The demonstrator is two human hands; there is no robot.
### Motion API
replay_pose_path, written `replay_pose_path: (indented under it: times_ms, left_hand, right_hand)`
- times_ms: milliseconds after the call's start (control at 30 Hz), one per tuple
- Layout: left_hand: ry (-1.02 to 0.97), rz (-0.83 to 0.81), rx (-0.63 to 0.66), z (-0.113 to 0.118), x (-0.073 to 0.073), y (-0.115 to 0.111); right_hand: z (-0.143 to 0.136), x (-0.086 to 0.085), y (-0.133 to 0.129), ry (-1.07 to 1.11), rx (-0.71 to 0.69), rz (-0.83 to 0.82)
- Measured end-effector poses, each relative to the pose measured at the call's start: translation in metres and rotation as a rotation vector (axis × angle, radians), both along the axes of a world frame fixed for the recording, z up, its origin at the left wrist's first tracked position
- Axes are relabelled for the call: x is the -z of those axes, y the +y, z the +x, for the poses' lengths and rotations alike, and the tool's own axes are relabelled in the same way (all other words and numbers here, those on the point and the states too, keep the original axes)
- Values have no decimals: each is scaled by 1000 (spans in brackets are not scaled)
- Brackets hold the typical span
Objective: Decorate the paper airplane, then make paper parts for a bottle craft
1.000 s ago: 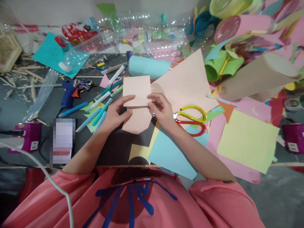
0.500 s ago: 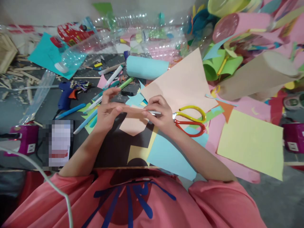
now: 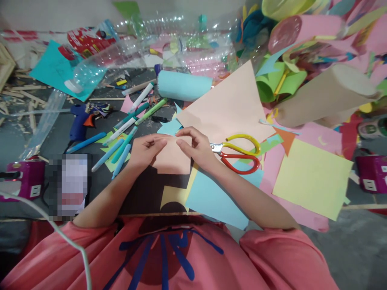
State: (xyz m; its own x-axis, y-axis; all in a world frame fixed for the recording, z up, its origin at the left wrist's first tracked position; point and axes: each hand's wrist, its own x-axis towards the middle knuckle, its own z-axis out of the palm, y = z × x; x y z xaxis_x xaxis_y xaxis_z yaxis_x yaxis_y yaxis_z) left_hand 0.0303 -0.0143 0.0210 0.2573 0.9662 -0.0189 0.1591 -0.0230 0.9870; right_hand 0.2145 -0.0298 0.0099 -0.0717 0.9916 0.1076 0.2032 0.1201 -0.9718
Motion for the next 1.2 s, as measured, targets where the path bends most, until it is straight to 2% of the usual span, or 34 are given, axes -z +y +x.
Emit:
replay_pose_path:
  times_ms: [200, 367, 467, 667, 967, 1200]
  left_hand:
    - [-78, -42, 22, -3, 5, -1]
    - [-148, -26, -53, -6, 14, 4]
    - [-91, -4, -59, -6, 11, 3]
    - [-60, 28, 37, -4, -1, -2]
    - [-9, 46, 86, -7, 2, -2]
    - [-12, 47, 73, -3, 6, 0]
  right_hand:
    - [0, -4, 0, 65, -11, -2]
    - [5, -4, 1, 70, -46, -23]
    - [7, -4, 2, 83, -76, -26]
    - [4, -5, 3, 118, -37, -81]
    - [5, -4, 0, 96, -38, -61]
    - [4, -1, -1, 70, -52, -13]
